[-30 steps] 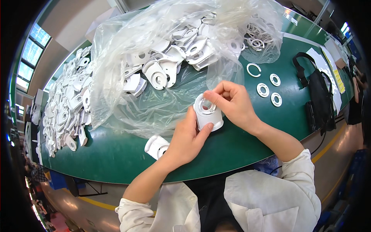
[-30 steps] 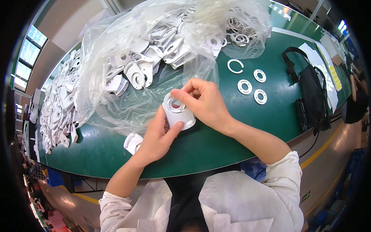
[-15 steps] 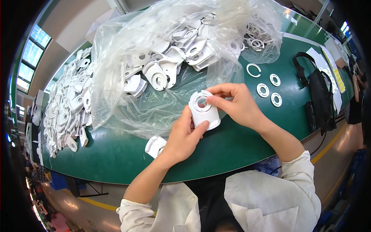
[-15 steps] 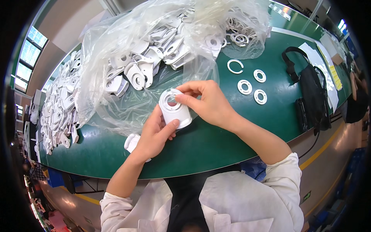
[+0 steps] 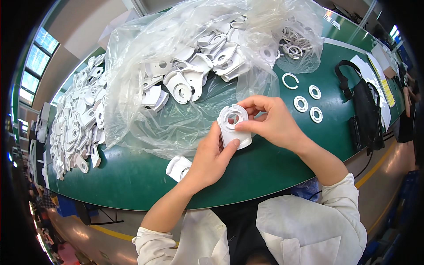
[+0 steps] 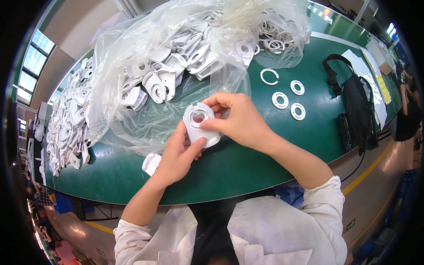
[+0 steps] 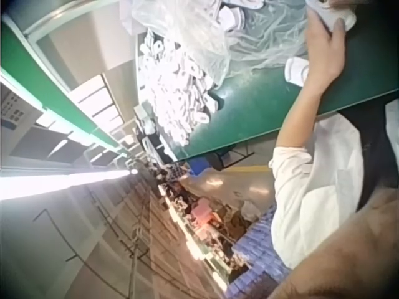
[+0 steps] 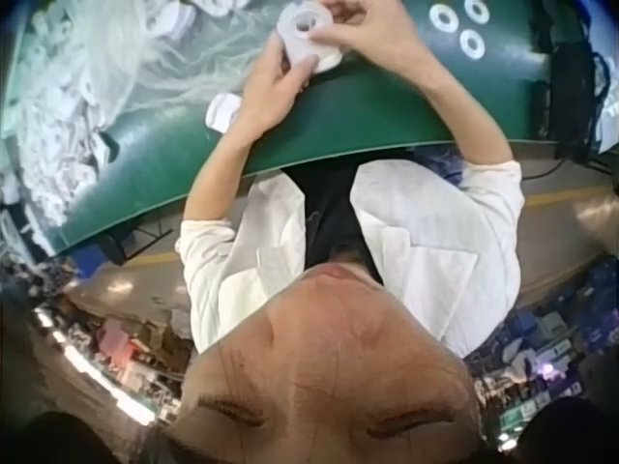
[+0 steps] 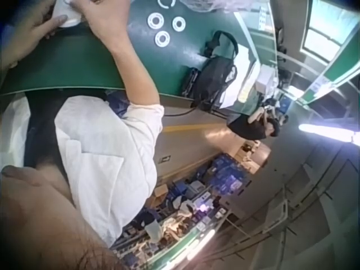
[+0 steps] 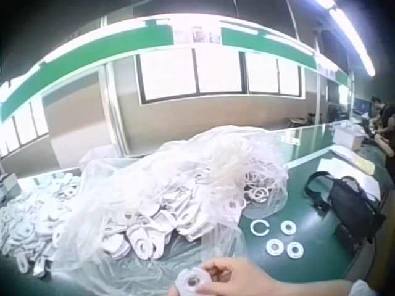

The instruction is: Assembling circular plastic rings onto a white plastic base component at a factory workstation.

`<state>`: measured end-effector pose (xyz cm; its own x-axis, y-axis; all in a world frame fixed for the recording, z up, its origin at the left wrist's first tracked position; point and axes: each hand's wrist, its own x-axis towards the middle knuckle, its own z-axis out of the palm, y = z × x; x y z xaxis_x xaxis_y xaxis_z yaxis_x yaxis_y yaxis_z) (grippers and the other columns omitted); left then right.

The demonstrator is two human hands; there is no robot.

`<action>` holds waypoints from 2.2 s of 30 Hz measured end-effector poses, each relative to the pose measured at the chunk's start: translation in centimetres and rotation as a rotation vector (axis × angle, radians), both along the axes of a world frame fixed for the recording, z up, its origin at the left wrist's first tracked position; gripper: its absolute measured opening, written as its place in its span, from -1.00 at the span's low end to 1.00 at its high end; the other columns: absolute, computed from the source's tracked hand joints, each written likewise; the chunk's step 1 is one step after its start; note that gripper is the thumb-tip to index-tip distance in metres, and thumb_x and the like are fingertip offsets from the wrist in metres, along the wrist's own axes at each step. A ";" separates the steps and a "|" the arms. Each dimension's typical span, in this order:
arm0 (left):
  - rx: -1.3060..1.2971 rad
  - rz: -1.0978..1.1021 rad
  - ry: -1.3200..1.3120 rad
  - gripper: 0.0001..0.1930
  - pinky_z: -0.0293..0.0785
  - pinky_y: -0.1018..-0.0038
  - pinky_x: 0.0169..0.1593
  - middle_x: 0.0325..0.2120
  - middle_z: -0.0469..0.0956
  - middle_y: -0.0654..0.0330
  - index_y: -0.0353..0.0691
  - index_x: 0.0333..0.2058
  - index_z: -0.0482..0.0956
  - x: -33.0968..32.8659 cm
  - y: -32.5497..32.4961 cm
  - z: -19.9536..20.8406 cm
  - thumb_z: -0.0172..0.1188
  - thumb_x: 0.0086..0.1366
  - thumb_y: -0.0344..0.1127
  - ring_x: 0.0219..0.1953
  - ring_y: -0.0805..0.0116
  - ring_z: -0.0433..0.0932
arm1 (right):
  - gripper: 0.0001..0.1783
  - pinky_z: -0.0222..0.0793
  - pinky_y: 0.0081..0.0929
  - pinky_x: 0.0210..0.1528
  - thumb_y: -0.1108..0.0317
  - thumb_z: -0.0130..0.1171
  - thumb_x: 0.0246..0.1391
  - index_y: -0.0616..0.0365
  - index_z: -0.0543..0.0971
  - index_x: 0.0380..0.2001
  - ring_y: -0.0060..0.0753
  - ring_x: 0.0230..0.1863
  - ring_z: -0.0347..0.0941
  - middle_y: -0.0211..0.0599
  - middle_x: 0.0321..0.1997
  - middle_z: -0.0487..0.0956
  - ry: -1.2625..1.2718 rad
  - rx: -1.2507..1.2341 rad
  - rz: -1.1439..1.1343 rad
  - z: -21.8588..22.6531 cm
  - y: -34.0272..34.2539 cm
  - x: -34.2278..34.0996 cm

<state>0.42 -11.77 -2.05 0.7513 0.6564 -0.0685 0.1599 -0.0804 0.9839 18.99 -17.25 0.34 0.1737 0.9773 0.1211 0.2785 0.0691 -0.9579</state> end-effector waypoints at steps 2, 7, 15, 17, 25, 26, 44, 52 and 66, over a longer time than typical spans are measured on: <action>-0.096 -0.006 -0.017 -0.62 0.43 0.41 -0.34 -0.37 0.53 0.02 -0.33 0.03 0.26 0.0 0.0 0.3 0.10 0.28 -0.37 -0.44 0.36 0.52 | -0.75 0.36 -0.68 -0.28 0.42 0.32 -0.02 0.30 0.60 -0.25 -0.72 -0.41 0.41 -0.43 -0.40 0.60 0.072 -0.048 0.024 0.2 0.1 0.5; 0.113 0.010 -0.016 -0.63 0.43 0.40 -0.36 -0.40 0.53 0.06 -0.36 0.02 0.28 0.4 -0.4 -0.4 0.10 0.27 -0.39 -0.47 0.38 0.51 | -0.81 0.35 -0.68 -0.29 0.40 0.29 0.03 0.29 0.59 -0.31 -0.72 -0.41 0.40 -0.41 -0.42 0.60 0.146 -0.052 -0.071 -0.3 0.2 -0.5; 0.207 0.038 0.056 -0.62 0.42 0.40 -0.37 -0.42 0.54 0.06 -0.36 0.03 0.30 0.3 -0.3 -0.2 0.10 0.27 -0.39 -0.46 0.36 0.53 | -0.64 0.38 -0.66 -0.28 0.37 0.42 -0.13 0.27 0.56 -0.24 -0.71 -0.36 0.40 -0.39 -0.28 0.59 0.002 -0.044 -0.068 -0.3 -0.2 -1.1; 0.097 0.041 -0.001 -0.63 0.42 0.41 -0.37 -0.42 0.54 0.06 -0.36 0.03 0.30 0.2 -0.2 0.0 0.09 0.28 -0.39 -0.46 0.36 0.53 | -0.68 0.40 -0.66 -0.26 0.42 0.37 -0.09 0.27 0.56 -0.23 -0.68 -0.33 0.43 -0.39 -0.31 0.59 0.041 -0.005 0.009 0.0 -0.2 -0.4; 0.235 0.035 -0.050 -0.65 0.43 0.40 -0.35 -0.39 0.55 0.02 -0.35 0.01 0.32 0.5 -0.7 -0.7 0.09 0.28 -0.38 -0.44 0.28 0.55 | -0.77 0.41 -0.65 -0.24 0.44 0.29 0.01 0.27 0.54 -0.25 -0.67 -0.30 0.47 -0.37 -0.36 0.60 0.412 -0.124 -0.045 -1.2 0.5 -0.9; 0.236 0.035 -0.051 -0.65 0.43 0.40 -0.35 -0.39 0.55 0.02 -0.35 0.01 0.32 0.5 -0.7 -0.6 0.09 0.28 -0.38 -0.44 0.28 0.55 | -0.76 0.41 -0.65 -0.24 0.43 0.31 0.00 0.26 0.53 -0.27 -0.68 -0.31 0.47 -0.37 -0.35 0.59 0.442 -0.128 -0.071 -1.5 0.5 -1.0; -0.221 -0.072 -0.004 -0.61 0.38 0.61 -0.41 -0.40 0.52 0.29 -0.30 0.09 0.34 0.1 0.0 0.2 0.05 0.31 -0.35 -0.49 0.60 0.42 | -0.79 0.45 -0.65 -0.23 0.42 0.17 0.15 0.36 0.55 -0.21 -0.61 -0.28 0.53 -0.28 -0.31 0.62 0.277 -0.090 -0.032 -1.4 0.5 -0.3; 0.258 0.076 0.068 -0.66 0.39 0.46 -0.42 -0.45 0.56 0.06 -0.34 0.00 0.39 0.4 -0.4 0.6 0.07 0.26 -0.39 -0.54 0.38 0.50 | -0.68 0.39 -0.66 -0.19 0.40 0.31 0.01 0.29 0.51 -0.17 -0.67 -0.30 0.46 -0.37 -0.25 0.59 0.201 -0.070 -0.050 -1.4 0.2 -1.6; 0.168 0.065 -0.008 -0.62 0.40 0.44 -0.37 -0.44 0.55 0.07 -0.35 0.04 0.37 0.5 -0.8 -0.1 0.09 0.26 -0.39 -0.52 0.39 0.47 | -0.80 0.48 -0.61 -0.23 0.47 0.21 0.10 0.32 0.54 -0.20 -0.60 -0.28 0.54 -0.30 -0.30 0.62 0.505 -0.096 -0.049 -1.8 0.5 -0.6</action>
